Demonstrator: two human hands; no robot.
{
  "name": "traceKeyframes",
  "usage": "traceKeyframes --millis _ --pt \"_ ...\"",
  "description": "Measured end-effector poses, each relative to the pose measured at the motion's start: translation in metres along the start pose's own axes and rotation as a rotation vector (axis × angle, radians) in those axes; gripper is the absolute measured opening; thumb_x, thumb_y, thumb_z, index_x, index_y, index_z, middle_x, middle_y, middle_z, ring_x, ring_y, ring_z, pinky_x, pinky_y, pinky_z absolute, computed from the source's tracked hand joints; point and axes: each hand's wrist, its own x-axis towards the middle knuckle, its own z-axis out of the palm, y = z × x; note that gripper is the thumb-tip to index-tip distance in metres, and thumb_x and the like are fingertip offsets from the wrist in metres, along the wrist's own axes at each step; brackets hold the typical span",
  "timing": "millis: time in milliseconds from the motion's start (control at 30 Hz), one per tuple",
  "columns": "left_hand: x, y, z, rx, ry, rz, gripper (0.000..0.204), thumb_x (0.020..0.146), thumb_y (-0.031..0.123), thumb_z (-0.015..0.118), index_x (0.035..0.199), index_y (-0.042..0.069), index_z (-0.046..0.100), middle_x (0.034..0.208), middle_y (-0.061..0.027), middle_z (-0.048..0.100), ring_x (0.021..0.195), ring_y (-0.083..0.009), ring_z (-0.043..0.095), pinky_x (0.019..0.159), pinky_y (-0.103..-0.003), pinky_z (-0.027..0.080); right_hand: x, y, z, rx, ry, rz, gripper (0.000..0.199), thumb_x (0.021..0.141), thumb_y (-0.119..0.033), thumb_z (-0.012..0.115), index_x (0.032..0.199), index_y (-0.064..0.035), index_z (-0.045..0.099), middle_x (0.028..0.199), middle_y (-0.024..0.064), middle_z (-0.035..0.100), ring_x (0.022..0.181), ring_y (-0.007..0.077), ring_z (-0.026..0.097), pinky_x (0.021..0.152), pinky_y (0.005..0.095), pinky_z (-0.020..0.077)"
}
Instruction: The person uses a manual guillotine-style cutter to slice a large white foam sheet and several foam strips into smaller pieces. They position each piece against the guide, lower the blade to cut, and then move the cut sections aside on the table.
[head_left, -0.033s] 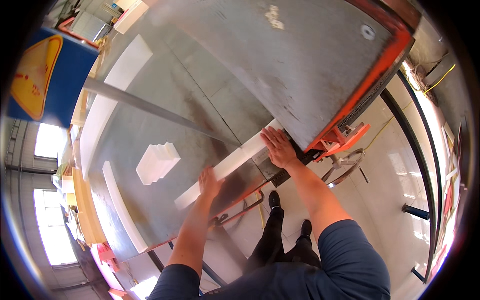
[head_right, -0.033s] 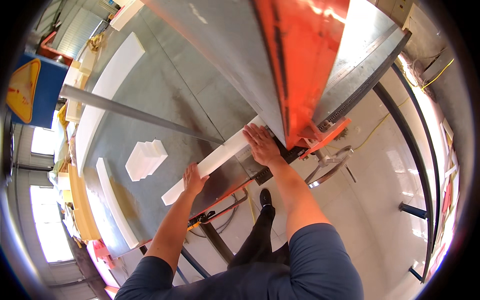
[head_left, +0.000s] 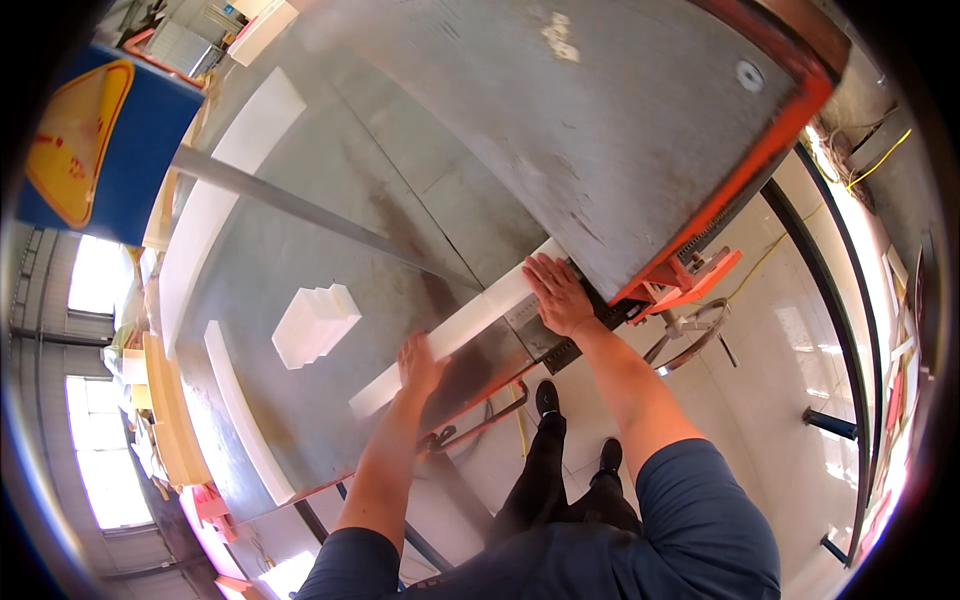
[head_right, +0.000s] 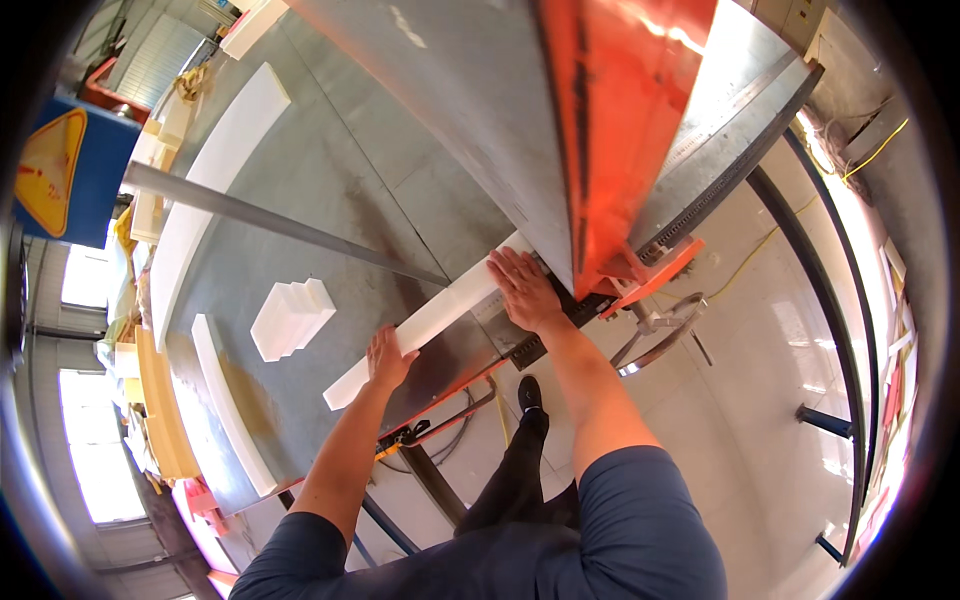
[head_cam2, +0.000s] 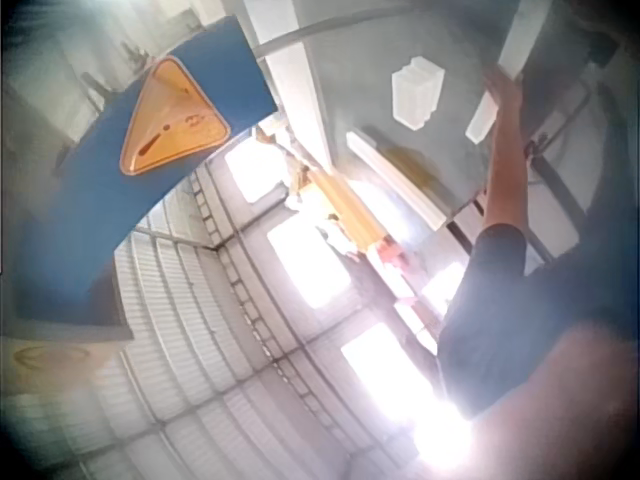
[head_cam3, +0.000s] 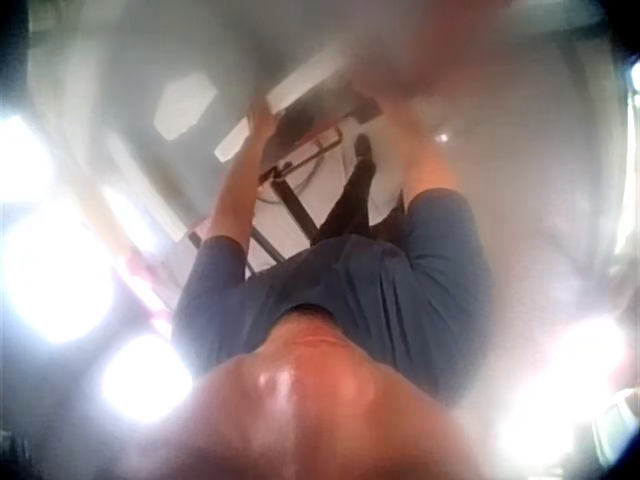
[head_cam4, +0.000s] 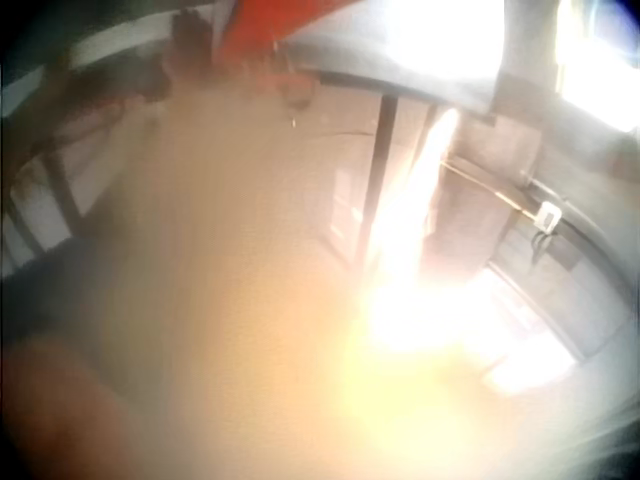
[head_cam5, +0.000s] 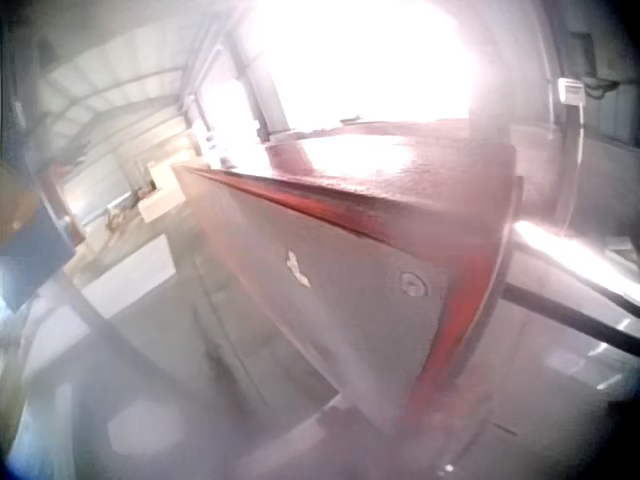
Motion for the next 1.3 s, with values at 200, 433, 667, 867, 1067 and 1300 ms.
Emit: traceKeyframes --millis 200,433,667,867,1067,1300 --pt "0.005 0.009 0.002 0.016 0.032 0.009 0.075 0.076 0.026 0.085 0.136 0.003 0.046 0.137 -0.0156 0.051 0.127 -0.0380 0.050 0.106 -0.051 0.040 -0.001 0.007 -0.003 0.013 -0.010 0.031 0.079 0.085 -0.019 0.064 0.156 -0.0076 0.032 0.166 0.0078 0.025 0.153 0.0289 0.022 0.124 0.0491 0.0204" --pt "-0.028 -0.006 -0.017 -0.033 -0.189 -0.100 0.070 0.079 0.030 0.082 0.136 0.005 0.050 0.137 -0.0154 0.054 0.131 -0.0341 0.048 0.111 -0.047 0.037 0.009 -0.003 0.008 0.028 0.129 -0.055 0.066 0.084 -0.016 0.062 0.146 -0.0044 0.045 0.156 0.0120 0.042 0.148 0.0327 0.034 0.122 0.0507 0.0255" --pt "-0.135 -0.045 -0.062 -0.137 -0.034 -0.205 0.061 0.073 0.028 0.086 0.125 0.011 0.057 0.120 -0.0093 0.063 0.120 -0.0312 0.057 0.101 -0.046 0.043 0.038 -0.004 0.009 -0.019 0.059 -0.103 0.052 0.075 -0.007 0.067 0.125 -0.0042 0.055 0.135 0.0130 0.056 0.133 0.0338 0.049 0.117 0.0584 0.0311" --pt "-0.239 -0.071 -0.075 -0.252 0.046 -0.589 0.057 0.070 0.024 0.086 0.120 0.011 0.061 0.119 -0.0095 0.064 0.117 -0.0326 0.059 0.099 -0.047 0.045 0.096 -0.133 0.015 0.222 -0.036 -0.394 0.059 0.065 -0.007 0.081 0.119 -0.0085 0.057 0.115 0.0107 0.063 0.114 0.0322 0.059 0.106 0.0505 0.0430" --pt "-0.249 -0.063 -0.079 -0.286 0.158 -0.634 0.057 0.067 0.019 0.087 0.118 0.011 0.063 0.115 -0.0102 0.064 0.111 -0.0336 0.061 0.094 -0.046 0.049 0.188 -0.283 0.122 0.269 -0.068 -0.540 0.048 0.070 -0.016 0.079 0.113 -0.0085 0.058 0.112 0.0103 0.066 0.112 0.0305 0.060 0.098 0.0445 0.0467" --pt "-0.227 -0.074 -0.085 -0.325 0.148 -0.656 0.054 0.066 0.018 0.086 0.115 0.011 0.064 0.111 -0.0102 0.064 0.108 -0.0341 0.061 0.092 -0.047 0.049 0.209 -0.322 0.109 0.424 -0.013 -0.605 0.048 0.075 -0.014 0.077 0.119 -0.0074 0.059 0.127 0.0124 0.063 0.121 0.0321 0.058 0.102 0.0434 0.0461"
